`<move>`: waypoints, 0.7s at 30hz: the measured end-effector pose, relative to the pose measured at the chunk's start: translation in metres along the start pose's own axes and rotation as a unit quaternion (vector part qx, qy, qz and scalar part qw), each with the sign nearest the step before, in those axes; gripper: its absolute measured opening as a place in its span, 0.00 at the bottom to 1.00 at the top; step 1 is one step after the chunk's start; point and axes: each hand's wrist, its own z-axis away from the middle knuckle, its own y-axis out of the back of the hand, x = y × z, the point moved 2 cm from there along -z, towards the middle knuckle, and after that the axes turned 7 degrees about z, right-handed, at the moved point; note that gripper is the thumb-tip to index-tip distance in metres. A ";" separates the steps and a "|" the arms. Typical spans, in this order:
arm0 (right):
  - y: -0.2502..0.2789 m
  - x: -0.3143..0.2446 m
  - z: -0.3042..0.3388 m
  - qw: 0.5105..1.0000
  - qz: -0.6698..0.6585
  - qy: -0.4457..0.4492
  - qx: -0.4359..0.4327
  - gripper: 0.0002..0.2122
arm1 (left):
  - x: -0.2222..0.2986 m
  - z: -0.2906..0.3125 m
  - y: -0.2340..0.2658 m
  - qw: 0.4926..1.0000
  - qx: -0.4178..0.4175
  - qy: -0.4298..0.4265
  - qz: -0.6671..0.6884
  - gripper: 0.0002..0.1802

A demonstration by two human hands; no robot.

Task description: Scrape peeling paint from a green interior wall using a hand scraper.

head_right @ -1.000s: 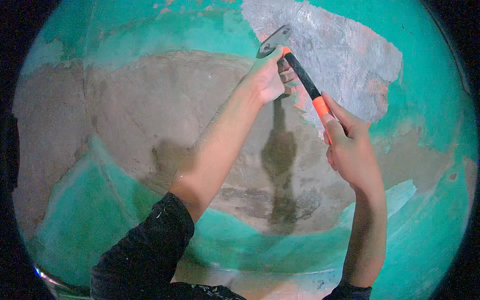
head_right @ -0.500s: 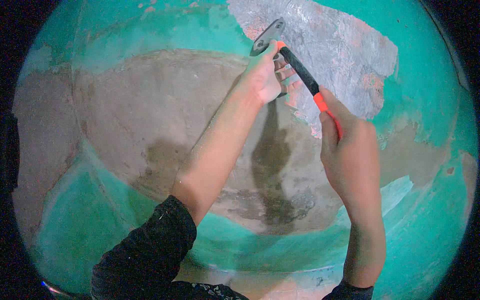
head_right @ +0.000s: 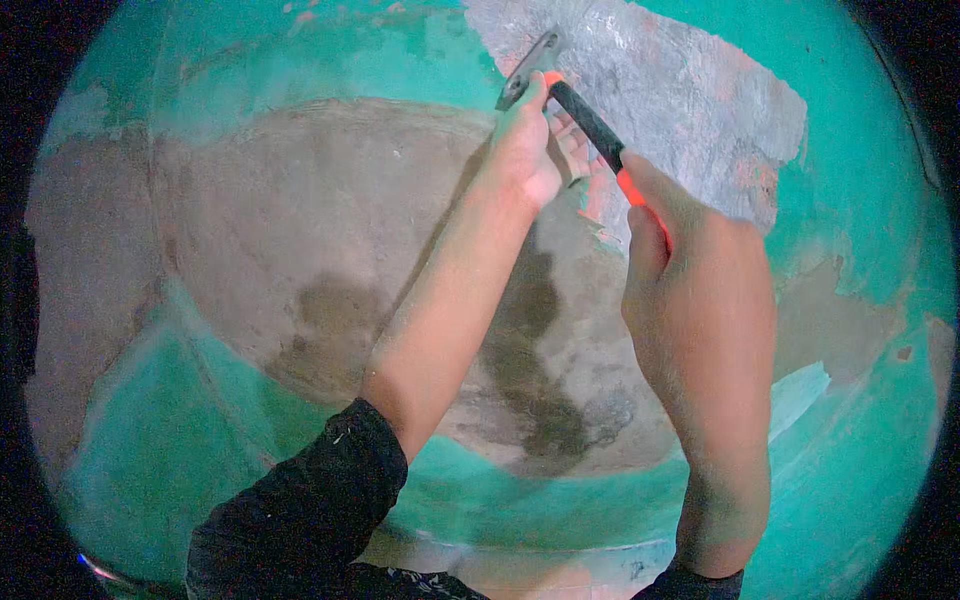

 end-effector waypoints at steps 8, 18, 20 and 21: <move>-0.012 0.002 -0.004 0.998 -0.058 0.034 0.020 0.14 | 0.012 -0.020 0.020 0.999 0.026 0.021 0.012 0.25; -0.003 -0.005 -0.011 0.999 -0.032 0.016 0.011 0.14 | 0.017 -0.012 0.003 0.999 0.039 0.011 -0.001 0.25; 0.003 -0.005 -0.008 1.000 -0.020 0.012 -0.002 0.14 | 0.012 -0.009 -0.001 0.999 0.032 -0.002 -0.013 0.24; 0.005 -0.007 -0.005 0.999 -0.032 -0.004 -0.009 0.14 | 0.013 -0.008 0.000 0.999 0.031 -0.004 -0.014 0.24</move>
